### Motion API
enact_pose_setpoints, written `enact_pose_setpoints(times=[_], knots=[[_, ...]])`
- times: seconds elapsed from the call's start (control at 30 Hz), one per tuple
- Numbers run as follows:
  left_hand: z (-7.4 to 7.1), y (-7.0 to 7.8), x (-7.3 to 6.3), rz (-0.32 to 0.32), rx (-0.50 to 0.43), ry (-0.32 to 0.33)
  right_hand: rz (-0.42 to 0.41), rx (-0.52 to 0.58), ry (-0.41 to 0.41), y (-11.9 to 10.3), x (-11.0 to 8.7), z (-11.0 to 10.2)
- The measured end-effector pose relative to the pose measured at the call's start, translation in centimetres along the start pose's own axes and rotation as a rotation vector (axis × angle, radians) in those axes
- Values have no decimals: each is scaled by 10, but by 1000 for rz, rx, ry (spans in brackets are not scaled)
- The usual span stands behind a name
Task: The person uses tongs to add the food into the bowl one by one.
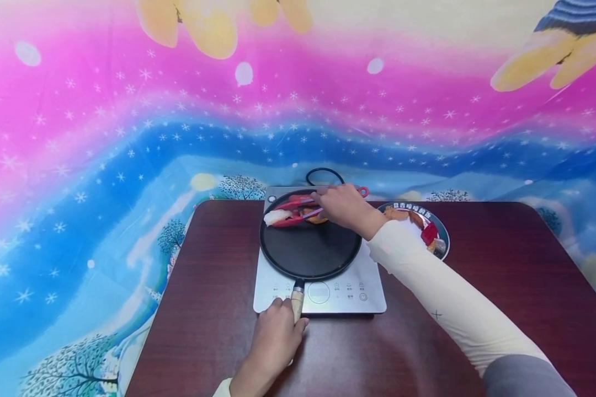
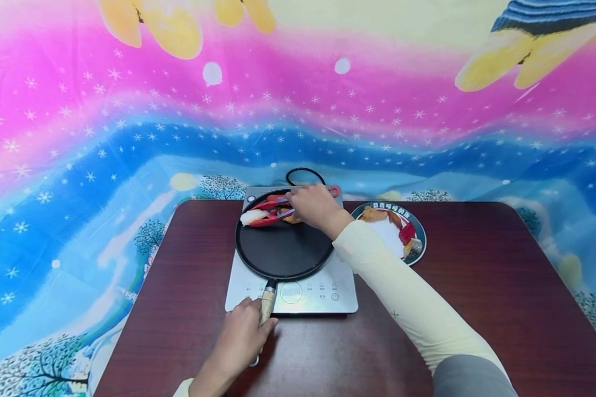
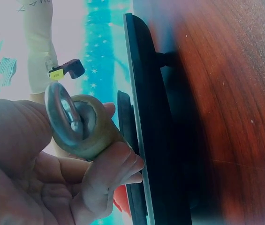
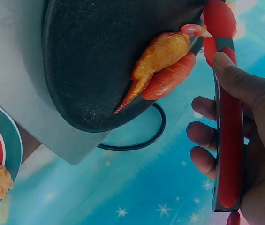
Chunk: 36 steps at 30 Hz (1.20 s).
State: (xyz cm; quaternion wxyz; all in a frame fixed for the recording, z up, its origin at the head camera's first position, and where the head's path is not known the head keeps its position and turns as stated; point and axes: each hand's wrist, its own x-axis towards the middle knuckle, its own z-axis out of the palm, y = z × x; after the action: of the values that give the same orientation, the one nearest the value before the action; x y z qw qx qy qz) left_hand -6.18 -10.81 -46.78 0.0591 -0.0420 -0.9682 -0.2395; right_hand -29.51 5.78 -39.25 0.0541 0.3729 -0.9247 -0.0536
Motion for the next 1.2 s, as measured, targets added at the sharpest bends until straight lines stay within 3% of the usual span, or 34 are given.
enact_pose_setpoints(times=[0.4, 0.8, 1.0, 1.2], knots=[[0, 1, 0, -8, 9, -15, 38, 24, -52, 8, -4, 10], [0, 1, 1, -12, 11, -13, 67, 195, -70, 24, -17, 14], [0, 0, 1, -13, 15, -19, 141, 278, -6, 39, -30, 20], [1, 0, 1, -6, 8, -27, 295, 461, 30, 49, -64, 17]])
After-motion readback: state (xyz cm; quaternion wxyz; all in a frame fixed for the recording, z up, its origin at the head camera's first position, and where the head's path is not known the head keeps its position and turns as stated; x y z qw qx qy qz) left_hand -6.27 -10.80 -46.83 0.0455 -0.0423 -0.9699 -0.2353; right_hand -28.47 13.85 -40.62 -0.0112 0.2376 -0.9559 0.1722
